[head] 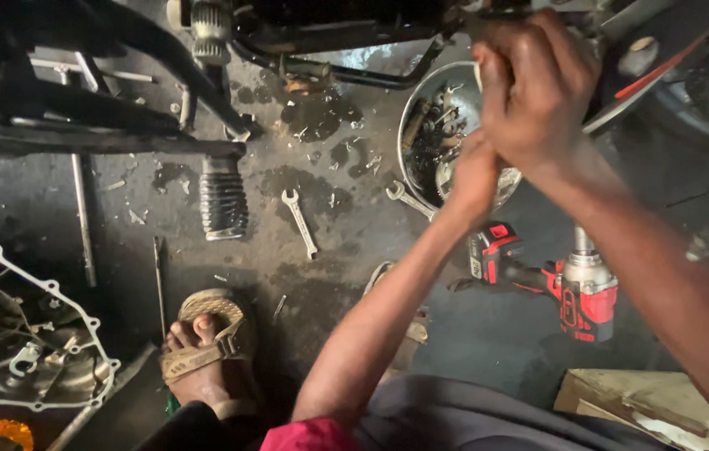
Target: The person is working on a motorcycle engine, using a wrench to tighten or loosen bolts. They manipulate small parts and tools while seated on the floor in a workshop environment.
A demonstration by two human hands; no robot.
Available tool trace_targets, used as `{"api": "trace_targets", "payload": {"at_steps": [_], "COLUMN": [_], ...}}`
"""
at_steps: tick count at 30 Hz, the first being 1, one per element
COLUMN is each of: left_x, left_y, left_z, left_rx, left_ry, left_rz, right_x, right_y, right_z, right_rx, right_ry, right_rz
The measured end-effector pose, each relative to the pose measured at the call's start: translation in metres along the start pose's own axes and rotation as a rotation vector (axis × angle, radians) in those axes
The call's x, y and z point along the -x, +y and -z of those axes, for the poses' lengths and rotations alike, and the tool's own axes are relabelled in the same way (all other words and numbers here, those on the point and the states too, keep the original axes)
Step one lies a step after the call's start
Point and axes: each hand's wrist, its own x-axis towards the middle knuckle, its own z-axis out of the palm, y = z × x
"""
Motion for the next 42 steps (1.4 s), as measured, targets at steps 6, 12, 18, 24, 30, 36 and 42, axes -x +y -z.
{"api": "trace_targets", "payload": {"at_steps": [6,12,18,24,30,36,42], "left_x": [0.025,0.019,-0.030,-0.050,-0.045,-0.046,-0.034], "left_y": [0.028,0.052,0.043,0.024,0.012,0.010,0.007], "left_z": [0.033,0.023,-0.001,-0.013,-0.019,-0.014,-0.016], "left_rx": [-0.152,-0.322,-0.342,-0.210,-0.168,-0.013,-0.025], "left_ry": [-0.093,-0.184,-0.278,-0.291,-0.205,-0.256,-0.201], "left_rz": [0.102,0.000,-0.064,-0.060,-0.083,-0.025,-0.055], "right_x": [0.019,0.009,-0.007,-0.008,-0.005,-0.004,0.000], "right_y": [-0.025,-0.017,0.012,0.020,0.023,0.026,0.027], "right_z": [0.017,0.067,0.072,0.068,0.063,0.057,0.047], "right_rx": [-0.165,0.103,0.124,0.086,0.102,0.157,0.263], "right_ry": [-0.028,-0.019,0.015,0.022,0.028,0.030,0.067], "right_rz": [-0.274,-0.076,0.023,-0.008,-0.032,-0.077,0.017]}}
